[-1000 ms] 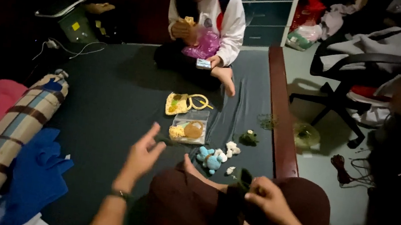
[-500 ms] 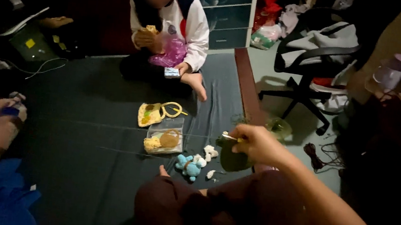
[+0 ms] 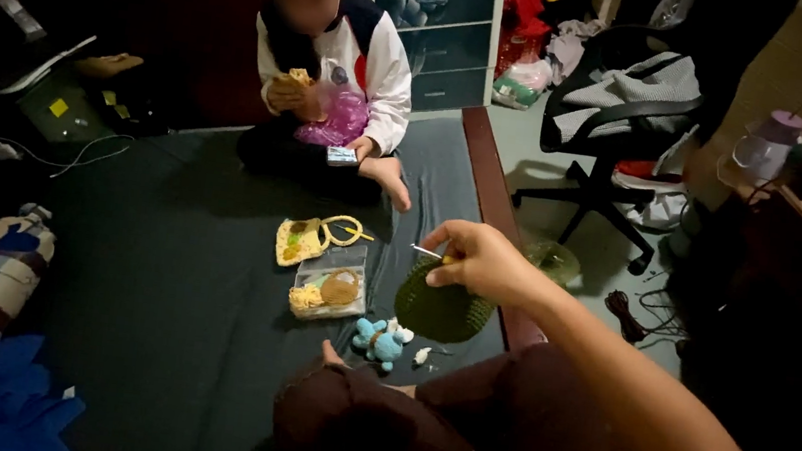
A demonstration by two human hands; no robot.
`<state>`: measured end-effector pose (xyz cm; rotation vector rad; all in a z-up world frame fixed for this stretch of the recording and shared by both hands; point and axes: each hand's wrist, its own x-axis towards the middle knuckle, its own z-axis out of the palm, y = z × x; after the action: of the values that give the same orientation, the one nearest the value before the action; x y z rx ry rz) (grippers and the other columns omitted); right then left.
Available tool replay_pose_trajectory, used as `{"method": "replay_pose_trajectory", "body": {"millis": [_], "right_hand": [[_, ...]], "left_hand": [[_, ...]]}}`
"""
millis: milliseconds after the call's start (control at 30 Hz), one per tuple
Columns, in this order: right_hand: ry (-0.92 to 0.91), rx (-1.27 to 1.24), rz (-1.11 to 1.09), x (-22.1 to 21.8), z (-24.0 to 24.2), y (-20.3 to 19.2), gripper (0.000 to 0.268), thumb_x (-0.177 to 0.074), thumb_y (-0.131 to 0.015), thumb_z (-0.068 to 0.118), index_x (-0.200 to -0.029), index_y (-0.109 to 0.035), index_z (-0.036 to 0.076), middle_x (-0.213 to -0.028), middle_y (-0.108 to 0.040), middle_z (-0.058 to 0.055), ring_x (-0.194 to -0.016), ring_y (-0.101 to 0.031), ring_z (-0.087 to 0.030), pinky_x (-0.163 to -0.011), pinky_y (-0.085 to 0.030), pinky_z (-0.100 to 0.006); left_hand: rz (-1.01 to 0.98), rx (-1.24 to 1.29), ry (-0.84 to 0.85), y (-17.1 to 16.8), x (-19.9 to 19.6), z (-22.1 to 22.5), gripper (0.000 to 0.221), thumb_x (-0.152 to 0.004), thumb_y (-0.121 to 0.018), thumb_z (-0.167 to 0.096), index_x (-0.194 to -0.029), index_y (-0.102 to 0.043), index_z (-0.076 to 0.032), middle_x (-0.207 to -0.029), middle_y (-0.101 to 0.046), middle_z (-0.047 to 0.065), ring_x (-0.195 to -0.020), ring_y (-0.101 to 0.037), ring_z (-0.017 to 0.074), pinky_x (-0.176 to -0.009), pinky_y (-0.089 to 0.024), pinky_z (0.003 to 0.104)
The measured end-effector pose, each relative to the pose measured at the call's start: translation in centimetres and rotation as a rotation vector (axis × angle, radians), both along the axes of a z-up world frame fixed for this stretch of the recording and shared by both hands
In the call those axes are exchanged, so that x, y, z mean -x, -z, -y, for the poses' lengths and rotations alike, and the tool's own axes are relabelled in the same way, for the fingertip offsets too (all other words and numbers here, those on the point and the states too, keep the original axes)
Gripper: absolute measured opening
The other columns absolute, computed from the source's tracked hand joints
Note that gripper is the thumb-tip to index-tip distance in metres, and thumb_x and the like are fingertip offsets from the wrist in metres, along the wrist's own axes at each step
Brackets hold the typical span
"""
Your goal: Crocheting a small green pouch using a crochet hook and yarn while sitting on the floor.
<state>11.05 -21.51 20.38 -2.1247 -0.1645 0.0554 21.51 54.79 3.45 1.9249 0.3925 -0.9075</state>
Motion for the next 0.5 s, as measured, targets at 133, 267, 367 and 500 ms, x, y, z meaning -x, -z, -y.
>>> {"method": "replay_pose_trajectory", "body": {"millis": [133, 267, 367, 500], "right_hand": [[-0.075, -0.040, 0.007, 0.2, -0.9, -0.8, 0.031, -0.075, -0.079, 0.000, -0.105, -0.076, 0.005, -0.079, -0.069, -0.003, -0.067, -0.059, -0.013, -0.064, -0.048, -0.025], [-0.173, 0.010, 0.010, 1.4, -1.6, -2.4, 0.024, -0.078, -0.075, -0.002, -0.100, -0.078, 0.005, -0.079, -0.072, -0.001, -0.068, -0.059, -0.012, -0.066, -0.048, -0.025], [-0.264, 0.070, -0.008, 2.0, -1.6, -3.4, 0.028, -0.082, -0.073, -0.001, -0.107, -0.079, 0.008, -0.087, -0.074, 0.000, -0.074, -0.062, -0.012, -0.071, -0.049, -0.024], [-0.324, -0.009, -0.037, 2.5, -0.9, -3.6, 0.030, -0.082, -0.068, -0.004, -0.109, -0.079, 0.005, -0.088, -0.075, 0.000, -0.073, -0.061, -0.011, -0.070, -0.049, -0.023]], "left_hand": [[0.096, -0.573, 0.255, -7.6, 3.0, 19.0, 0.078, -0.086, -0.070, -0.040, -0.157, -0.037, -0.037, -0.164, -0.040, 0.003, -0.145, -0.050, 0.0271, -0.115, -0.047, 0.053], [0.412, -0.623, 0.733, -17.5, 8.3, 35.1, 0.062, -0.091, -0.066, -0.037, -0.149, -0.048, -0.052, -0.146, -0.063, -0.005, -0.114, -0.075, 0.0148, -0.091, -0.063, 0.034], [0.331, -0.586, 0.826, -22.9, 11.3, 44.6, 0.060, -0.097, -0.055, -0.021, -0.151, -0.048, -0.045, -0.133, -0.072, -0.003, -0.068, -0.065, 0.0112, -0.060, -0.052, 0.028], [0.651, -0.382, 1.049, -21.8, 8.9, 47.9, 0.072, -0.078, -0.046, -0.001, -0.142, -0.060, -0.031, -0.141, -0.067, -0.004, -0.119, -0.068, 0.0219, -0.097, -0.054, 0.031]]}}
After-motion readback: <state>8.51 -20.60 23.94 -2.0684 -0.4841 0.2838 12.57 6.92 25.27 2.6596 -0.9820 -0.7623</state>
